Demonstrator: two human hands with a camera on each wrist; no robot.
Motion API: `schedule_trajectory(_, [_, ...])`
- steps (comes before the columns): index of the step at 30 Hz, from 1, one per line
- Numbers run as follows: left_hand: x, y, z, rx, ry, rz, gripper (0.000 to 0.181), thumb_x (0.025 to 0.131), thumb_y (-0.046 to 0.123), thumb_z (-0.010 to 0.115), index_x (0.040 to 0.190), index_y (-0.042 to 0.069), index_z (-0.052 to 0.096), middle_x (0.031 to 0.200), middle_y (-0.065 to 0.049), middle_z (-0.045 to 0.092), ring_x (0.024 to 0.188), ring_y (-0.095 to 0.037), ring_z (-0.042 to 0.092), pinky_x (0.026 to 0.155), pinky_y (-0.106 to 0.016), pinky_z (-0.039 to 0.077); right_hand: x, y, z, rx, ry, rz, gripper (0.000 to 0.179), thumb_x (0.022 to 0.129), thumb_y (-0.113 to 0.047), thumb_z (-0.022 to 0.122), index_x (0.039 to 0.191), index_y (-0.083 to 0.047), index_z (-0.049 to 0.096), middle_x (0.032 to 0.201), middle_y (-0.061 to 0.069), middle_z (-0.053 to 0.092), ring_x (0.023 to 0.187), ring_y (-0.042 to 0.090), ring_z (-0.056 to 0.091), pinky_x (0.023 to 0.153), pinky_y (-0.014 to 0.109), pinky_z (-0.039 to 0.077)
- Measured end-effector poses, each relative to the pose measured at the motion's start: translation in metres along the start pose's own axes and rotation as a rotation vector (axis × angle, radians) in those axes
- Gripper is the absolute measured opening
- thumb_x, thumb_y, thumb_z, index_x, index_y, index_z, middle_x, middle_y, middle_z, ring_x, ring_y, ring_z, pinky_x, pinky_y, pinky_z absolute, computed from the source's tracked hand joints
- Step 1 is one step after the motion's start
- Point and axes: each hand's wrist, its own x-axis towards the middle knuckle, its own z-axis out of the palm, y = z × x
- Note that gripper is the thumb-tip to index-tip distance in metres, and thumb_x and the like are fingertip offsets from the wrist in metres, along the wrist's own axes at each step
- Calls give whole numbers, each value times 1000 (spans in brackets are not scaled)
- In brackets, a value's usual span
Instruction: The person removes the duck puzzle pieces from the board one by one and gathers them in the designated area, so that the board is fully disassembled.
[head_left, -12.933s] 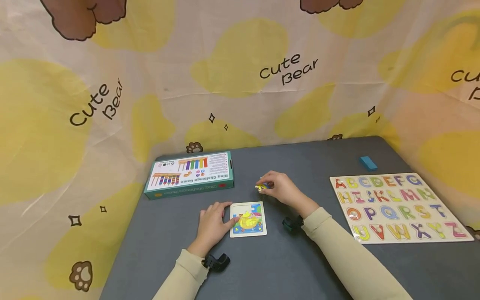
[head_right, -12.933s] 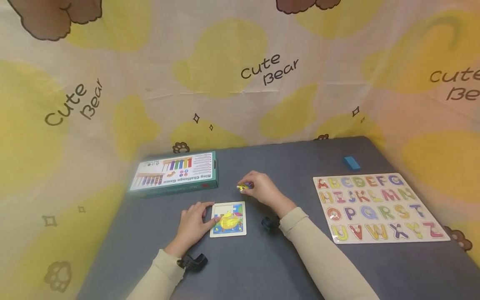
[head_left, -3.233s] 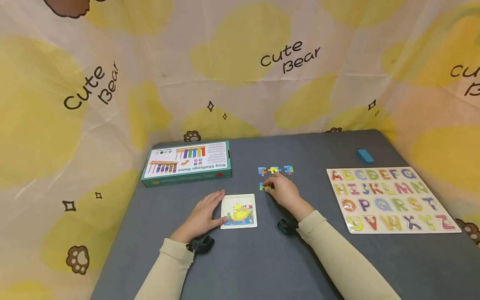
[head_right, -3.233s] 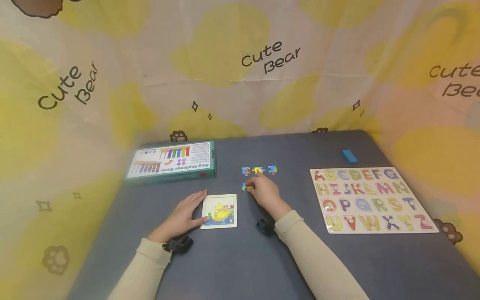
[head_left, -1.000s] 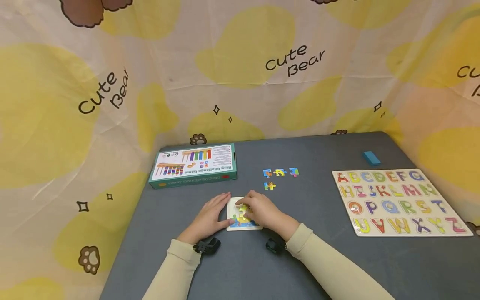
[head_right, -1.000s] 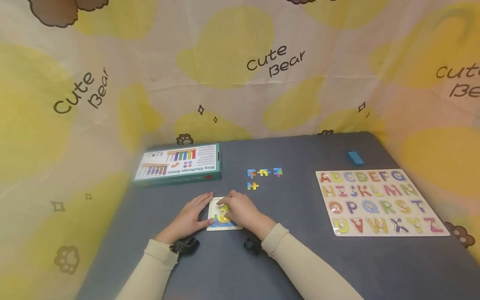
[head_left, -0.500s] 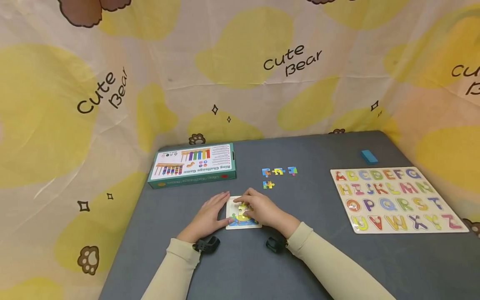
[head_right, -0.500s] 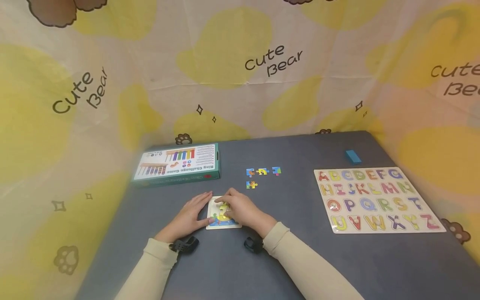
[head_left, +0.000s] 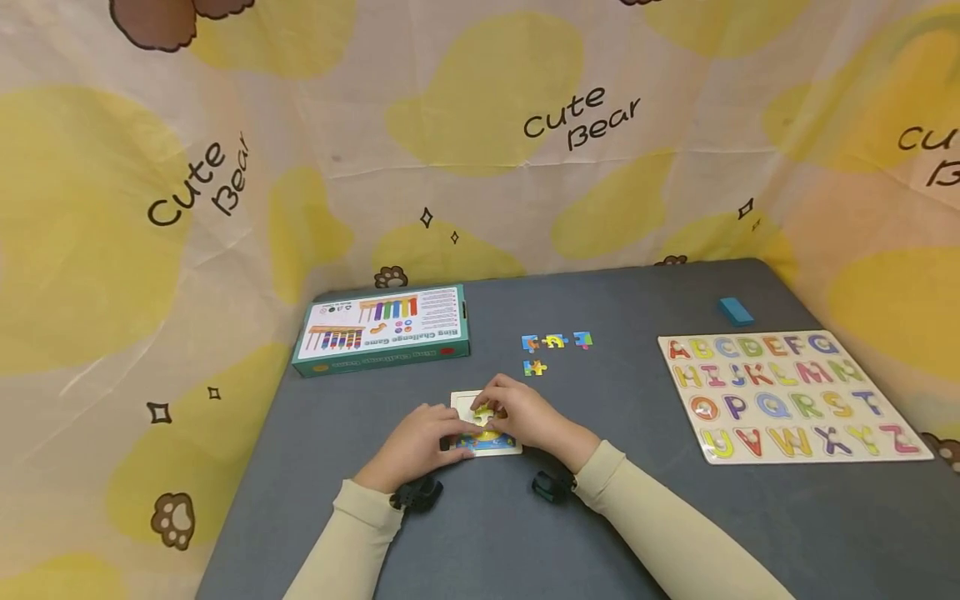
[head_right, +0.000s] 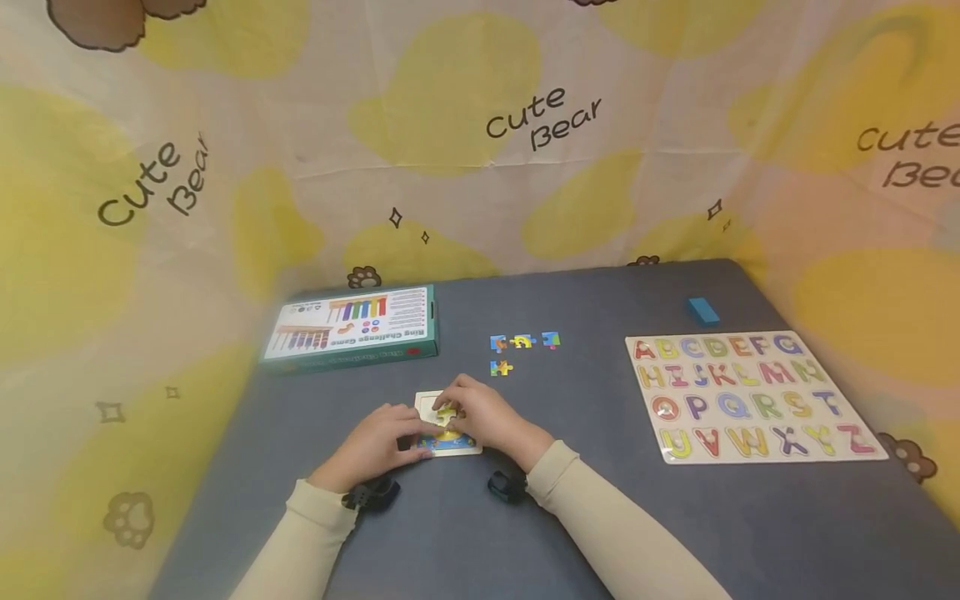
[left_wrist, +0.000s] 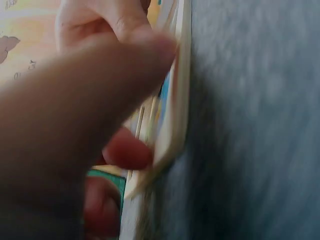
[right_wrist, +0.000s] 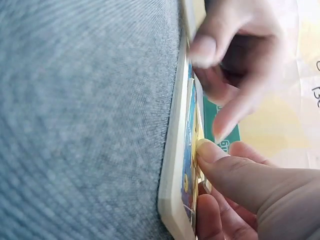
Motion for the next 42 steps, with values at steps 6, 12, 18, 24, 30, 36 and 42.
schedule_trajectory(6, [0,4,2,-50,-95,20,29,97,39,77,123,27,81,79,12,50,66,-4,36,67,-26,31,-1,1,-2,77,-16,2,36,91,-4,82,124,-15,75,108,-1,54,86,12,57,77,28,53])
schedule_trajectory(12, [-2,5,4,-129,-123,-28,28,98,34,76,124,26,80,78,14,45,64,-3,33,67,-26,30,-3,6,-1,148,-38,-12,37,90,-4,82,125,-13,73,99,-4,57,82,11,54,74,28,51])
schedule_trajectory(18, [0,4,8,-137,-118,-20,30,96,36,78,125,27,80,77,14,45,64,-2,32,66,-25,31,-8,13,-14,295,19,55,29,92,-6,81,121,-8,76,97,-4,68,84,13,60,75,29,52])
schedule_trajectory(24, [-1,3,9,-112,-101,8,32,94,36,81,125,27,80,76,15,46,64,-1,32,67,-25,31,-12,34,-47,322,195,211,19,93,-7,81,111,-5,76,96,0,75,89,17,70,76,31,57])
schedule_trajectory(30, [-1,0,7,-118,-28,75,27,92,29,84,119,24,82,72,15,49,65,0,34,67,-24,33,-19,65,-71,84,321,338,15,92,-10,81,106,-4,78,95,5,73,86,22,69,72,35,58])
schedule_trajectory(36, [1,-2,5,-166,-13,88,28,91,25,85,118,23,83,70,15,47,64,1,33,66,-23,34,-30,75,-71,-175,254,380,37,90,-22,86,122,-8,79,115,12,64,102,31,62,83,47,54])
schedule_trajectory(42, [0,-1,7,-175,-11,84,26,91,26,86,116,22,83,70,15,49,64,2,35,64,-22,35,-35,72,-70,-256,199,417,35,90,-22,86,122,-9,80,119,11,63,109,32,63,89,50,54])
